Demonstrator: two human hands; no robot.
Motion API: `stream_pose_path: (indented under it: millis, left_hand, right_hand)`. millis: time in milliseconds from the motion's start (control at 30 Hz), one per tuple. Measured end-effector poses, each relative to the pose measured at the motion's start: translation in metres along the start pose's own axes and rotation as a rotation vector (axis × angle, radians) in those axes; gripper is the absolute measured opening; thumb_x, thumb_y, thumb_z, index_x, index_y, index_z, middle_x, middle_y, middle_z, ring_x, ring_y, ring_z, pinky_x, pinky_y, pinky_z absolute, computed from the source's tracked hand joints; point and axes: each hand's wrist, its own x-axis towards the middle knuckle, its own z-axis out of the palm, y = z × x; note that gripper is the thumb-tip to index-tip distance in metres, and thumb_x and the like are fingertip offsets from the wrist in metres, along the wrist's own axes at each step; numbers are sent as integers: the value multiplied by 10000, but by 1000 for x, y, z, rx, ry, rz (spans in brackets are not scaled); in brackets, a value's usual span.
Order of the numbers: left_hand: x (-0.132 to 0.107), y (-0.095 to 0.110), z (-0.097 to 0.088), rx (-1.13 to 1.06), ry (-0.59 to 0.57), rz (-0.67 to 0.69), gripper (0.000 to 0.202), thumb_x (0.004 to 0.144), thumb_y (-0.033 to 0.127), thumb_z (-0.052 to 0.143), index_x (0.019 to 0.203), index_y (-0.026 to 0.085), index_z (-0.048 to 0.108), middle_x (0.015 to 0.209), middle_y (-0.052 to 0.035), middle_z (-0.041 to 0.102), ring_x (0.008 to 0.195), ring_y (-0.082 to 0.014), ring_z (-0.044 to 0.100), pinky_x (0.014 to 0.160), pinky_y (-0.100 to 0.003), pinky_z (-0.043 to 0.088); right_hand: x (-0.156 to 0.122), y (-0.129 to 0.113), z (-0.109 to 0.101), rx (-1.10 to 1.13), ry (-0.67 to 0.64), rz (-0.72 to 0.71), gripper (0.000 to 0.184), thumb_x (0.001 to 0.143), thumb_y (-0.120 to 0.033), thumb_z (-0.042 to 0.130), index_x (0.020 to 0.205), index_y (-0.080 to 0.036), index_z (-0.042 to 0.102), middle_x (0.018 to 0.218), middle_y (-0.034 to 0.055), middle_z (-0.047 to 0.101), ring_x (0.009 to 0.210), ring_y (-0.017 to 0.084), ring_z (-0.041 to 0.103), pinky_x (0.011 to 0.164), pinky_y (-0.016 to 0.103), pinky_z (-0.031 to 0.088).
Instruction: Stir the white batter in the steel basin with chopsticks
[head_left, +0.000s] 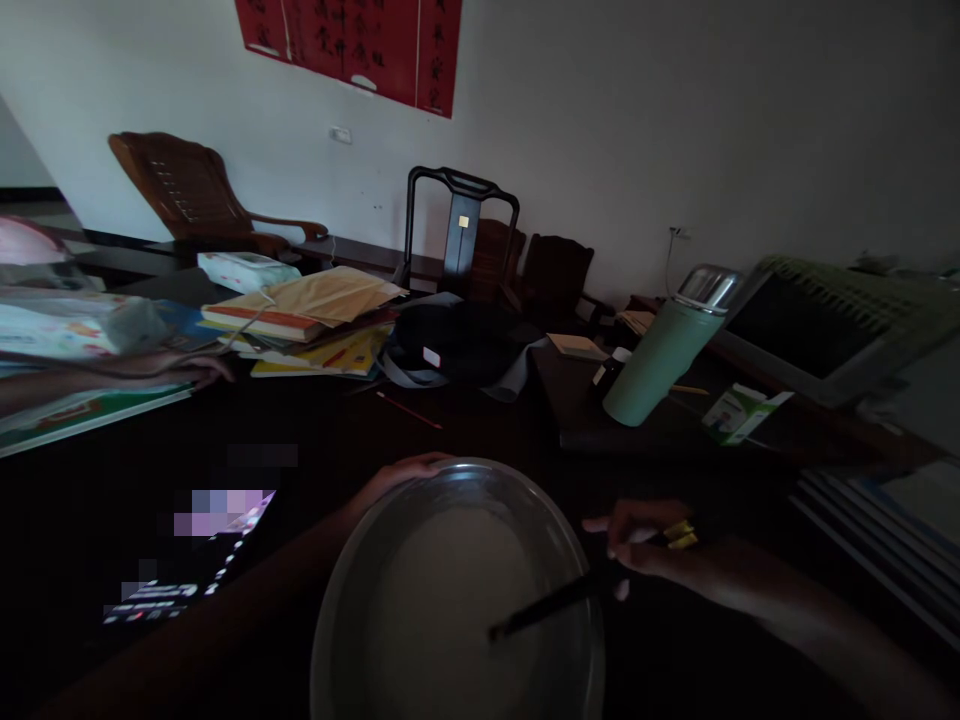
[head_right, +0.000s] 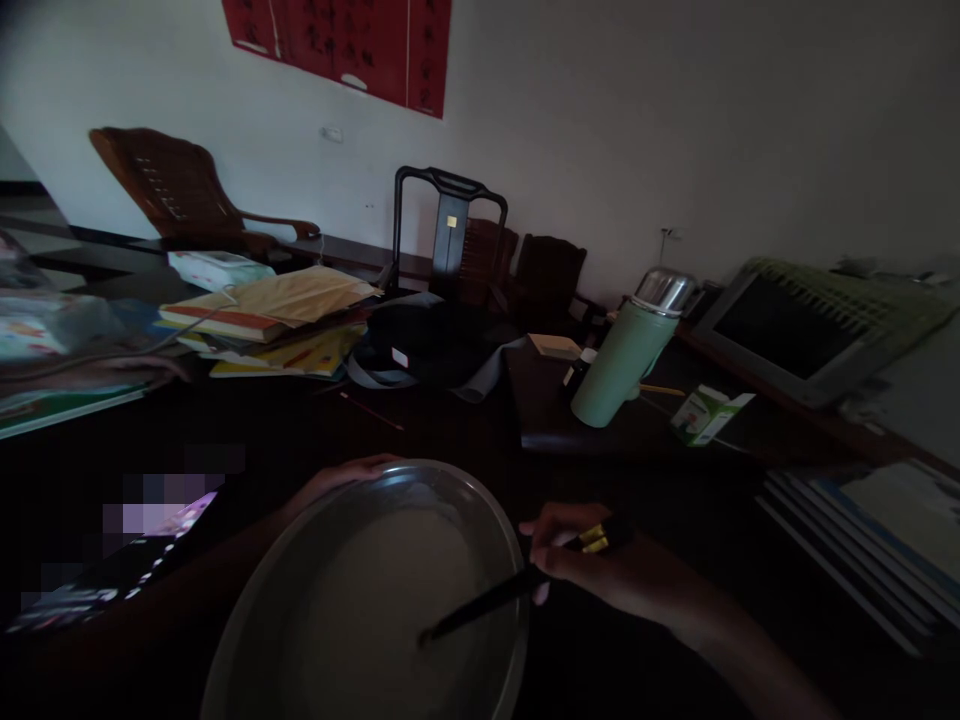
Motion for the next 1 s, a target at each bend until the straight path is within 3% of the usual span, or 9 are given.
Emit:
stream_pose_path:
  millis: [100, 167, 333, 467, 533, 633, 700, 833, 1000]
  left_hand:
    - [-1, 1, 1, 7, 29, -11, 258, 843, 228, 558, 1018, 184, 743, 1106, -62, 703, 1098, -271, 587, 1013, -350, 350]
    - [-1, 1, 1, 14, 42, -12, 251, 843, 222, 558, 1004, 189, 747, 1103, -55, 705, 1110, -274, 583, 1020, -352, 347]
    - [0, -1, -2, 25, 57, -29, 280, 827, 252, 576, 1041, 176, 740, 1124, -68, 699, 1131, -293, 571, 1031, -368, 347]
    - [1, -1, -4, 48, 49, -16, 265, 821, 260, 586, 1019, 173, 740, 1112, -72, 701, 1127, -293, 572, 1033, -374, 349]
    - [1, -1, -3, 60, 31, 2, 267, 830, 260, 577, 1021, 172, 740, 1130, -72, 696, 1127, -292, 574, 1025, -370, 353]
    - [0, -1, -2, 39, 29, 2, 273, 840, 261, 574, 1042, 176, 737, 1178, -68, 681, 1137, -288, 570, 1021, -356, 349]
    - [-1, 0, 0, 14, 32, -13, 279, 839, 268, 578, 1051, 173, 733, 1186, -71, 679, 1128, -293, 576, 1017, -360, 351]
    - [-3, 1, 3, 9, 64, -30, 273, 833, 260, 576, 1037, 165, 730, 1149, -75, 691, 1117, -298, 583, 1012, -369, 361]
    - [-2, 0, 2, -7, 109, -47, 253, 836, 222, 582, 1027, 184, 744, 1093, -56, 710, 1147, -287, 569, 1029, -350, 361]
  right_hand:
    - [-5, -3, 18, 3, -73, 9, 127, 842, -347, 649, 779, -238, 630, 750, 5, 705, 911, 214, 663, 896, 390, 479]
    - [-4, -6, 34, -75, -55, 32, 82, 829, -318, 642, 811, -238, 639, 809, 4, 685, 825, 189, 645, 782, 332, 492]
    - [7, -9, 51, -101, 36, -27, 106, 852, -357, 617, 875, -256, 641, 907, 13, 699, 880, 198, 643, 710, 287, 479]
    - [15, -7, 32, -122, 121, -85, 115, 881, -358, 582, 866, -249, 616, 847, 14, 712, 873, 209, 676, 748, 322, 495]
    - [15, -6, 17, -140, 140, -73, 158, 882, -395, 580, 843, -244, 607, 834, 28, 723, 987, 252, 676, 849, 378, 486]
    - [9, -5, -3, -115, 99, -27, 215, 879, -444, 602, 809, -240, 608, 801, 47, 749, 1207, 302, 588, 980, 452, 423]
    - [3, -5, -7, -92, 28, -4, 195, 872, -415, 627, 790, -240, 616, 756, 31, 746, 1152, 287, 622, 970, 447, 431]
    - [-5, -8, 12, -64, -118, -2, 136, 857, -358, 636, 818, -228, 640, 789, 10, 718, 805, 202, 697, 776, 340, 503]
    - [2, -17, 44, -116, -34, 3, 87, 838, -311, 627, 853, -228, 647, 853, 16, 709, 805, 182, 663, 680, 276, 485]
